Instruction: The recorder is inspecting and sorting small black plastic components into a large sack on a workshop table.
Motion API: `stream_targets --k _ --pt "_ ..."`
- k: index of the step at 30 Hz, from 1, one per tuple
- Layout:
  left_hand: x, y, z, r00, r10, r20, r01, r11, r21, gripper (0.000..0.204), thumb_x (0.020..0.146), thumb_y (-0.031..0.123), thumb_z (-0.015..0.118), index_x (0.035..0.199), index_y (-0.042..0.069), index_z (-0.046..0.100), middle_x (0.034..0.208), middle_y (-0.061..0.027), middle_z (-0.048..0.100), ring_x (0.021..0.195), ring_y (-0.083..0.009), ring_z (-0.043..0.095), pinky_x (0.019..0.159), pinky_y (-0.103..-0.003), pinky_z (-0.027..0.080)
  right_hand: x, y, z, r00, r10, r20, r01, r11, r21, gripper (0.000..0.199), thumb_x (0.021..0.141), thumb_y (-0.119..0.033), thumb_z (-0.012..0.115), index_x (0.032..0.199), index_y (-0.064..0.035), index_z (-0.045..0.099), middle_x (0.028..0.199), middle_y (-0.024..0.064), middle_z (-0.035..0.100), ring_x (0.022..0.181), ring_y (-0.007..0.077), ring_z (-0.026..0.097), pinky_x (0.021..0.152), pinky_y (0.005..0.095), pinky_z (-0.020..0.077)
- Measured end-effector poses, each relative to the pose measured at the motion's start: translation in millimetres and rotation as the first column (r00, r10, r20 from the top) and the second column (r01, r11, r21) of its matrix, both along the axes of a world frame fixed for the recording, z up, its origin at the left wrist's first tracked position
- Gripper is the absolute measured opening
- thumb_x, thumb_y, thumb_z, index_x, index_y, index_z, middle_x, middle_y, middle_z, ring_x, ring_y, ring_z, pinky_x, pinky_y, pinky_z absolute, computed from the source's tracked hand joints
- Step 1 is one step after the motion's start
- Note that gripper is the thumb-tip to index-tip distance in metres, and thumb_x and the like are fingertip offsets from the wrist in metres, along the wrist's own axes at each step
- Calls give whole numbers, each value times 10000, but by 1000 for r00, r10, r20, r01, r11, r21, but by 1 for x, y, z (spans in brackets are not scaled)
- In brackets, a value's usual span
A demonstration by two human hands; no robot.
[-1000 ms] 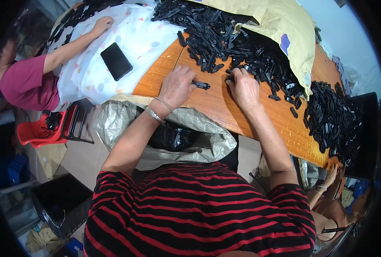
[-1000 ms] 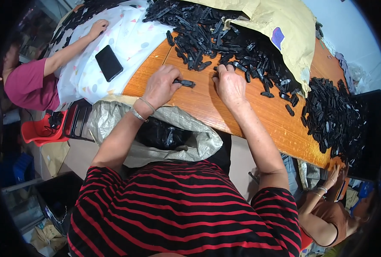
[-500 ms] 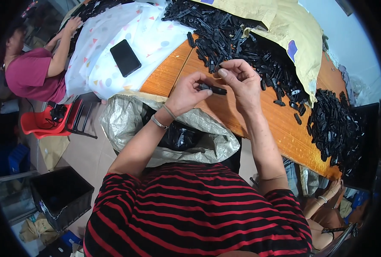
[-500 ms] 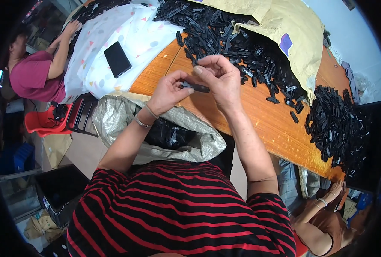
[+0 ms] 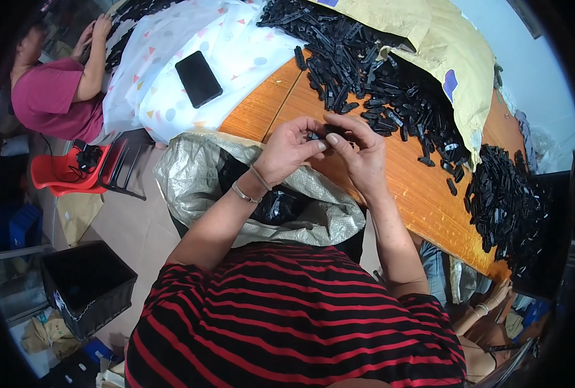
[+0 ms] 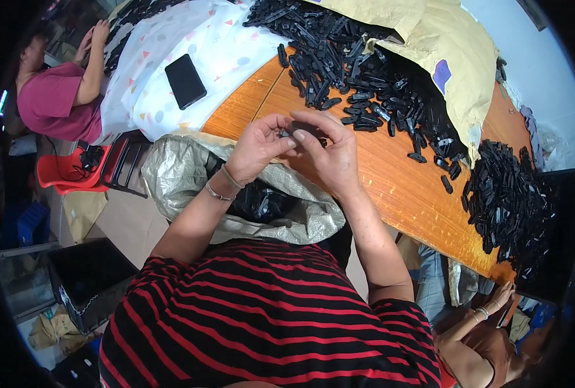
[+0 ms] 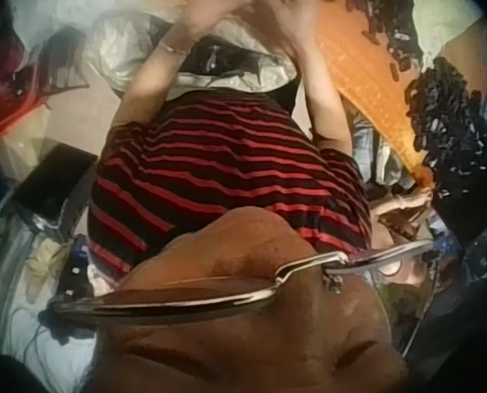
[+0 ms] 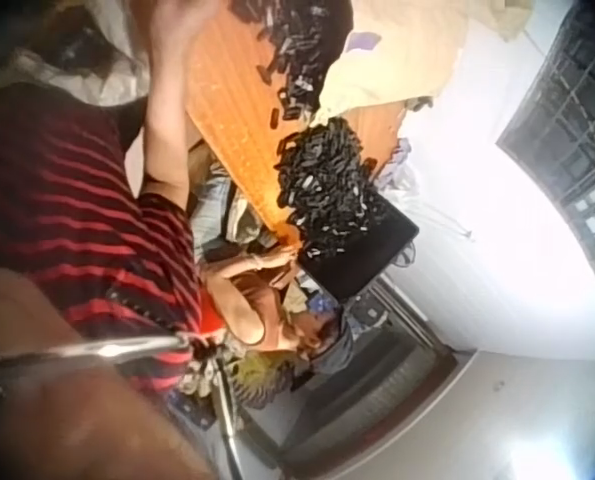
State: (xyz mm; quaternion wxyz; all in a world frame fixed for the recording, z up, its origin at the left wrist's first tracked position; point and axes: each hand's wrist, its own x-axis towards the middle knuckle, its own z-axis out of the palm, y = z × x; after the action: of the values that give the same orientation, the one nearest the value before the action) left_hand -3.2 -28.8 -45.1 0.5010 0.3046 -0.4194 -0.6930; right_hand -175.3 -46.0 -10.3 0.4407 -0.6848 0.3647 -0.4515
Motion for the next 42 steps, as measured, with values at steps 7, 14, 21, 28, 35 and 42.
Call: stream_targets --k 7,14,21,28,35,42 --pt "-1 4 1 998 44 50 -44 999 2 302 891 -29 603 1166 1 484 1052 -77 594 893 -116 638 766 -219 549 4 -4 15 987 -60 146 45 994 103 262 844 59 646 1103 26 615 998 75 632 938 134 620 843 262 505" --pt "-2 7 16 963 267 -16 -268 962 -56 394 872 -60 596 1232 -8 446 1009 -71 602 830 -105 619 743 -209 536 6 17 -6 983 -179 39 178 983 39 221 822 9 708 1023 29 618 985 89 669 927 143 644 829 274 518" --pt "-5 11 15 957 275 -90 -277 961 -10 349 882 -40 606 1216 -33 507 1040 -78 629 890 -106 624 791 -228 533 4 15 0 962 -242 -123 224 963 -148 211 811 -19 716 1011 8 654 933 73 686 881 135 652 810 273 512" --pt "-9 15 26 948 317 -35 -319 937 -139 397 881 -52 597 1262 -38 485 1110 -89 608 988 -112 600 874 -232 492 7 12 8 948 -259 -184 164 896 -413 197 769 3 726 948 -10 643 917 105 667 856 188 643 744 290 507" --pt "-17 27 40 872 477 104 -421 842 -337 378 846 -53 634 1209 -23 534 1013 -62 629 925 -115 622 847 -241 503 12 16 13 957 -191 -218 99 922 -373 240 756 -14 750 942 -2 599 935 101 642 915 189 638 784 297 523" --pt "-5 29 44 841 487 236 -330 808 -488 329 830 -38 656 1148 -29 571 939 -74 651 849 -122 643 792 -250 524 14 20 5 995 -52 -82 53 999 12 320 778 -90 772 1001 6 564 917 72 652 858 146 656 753 279 536"
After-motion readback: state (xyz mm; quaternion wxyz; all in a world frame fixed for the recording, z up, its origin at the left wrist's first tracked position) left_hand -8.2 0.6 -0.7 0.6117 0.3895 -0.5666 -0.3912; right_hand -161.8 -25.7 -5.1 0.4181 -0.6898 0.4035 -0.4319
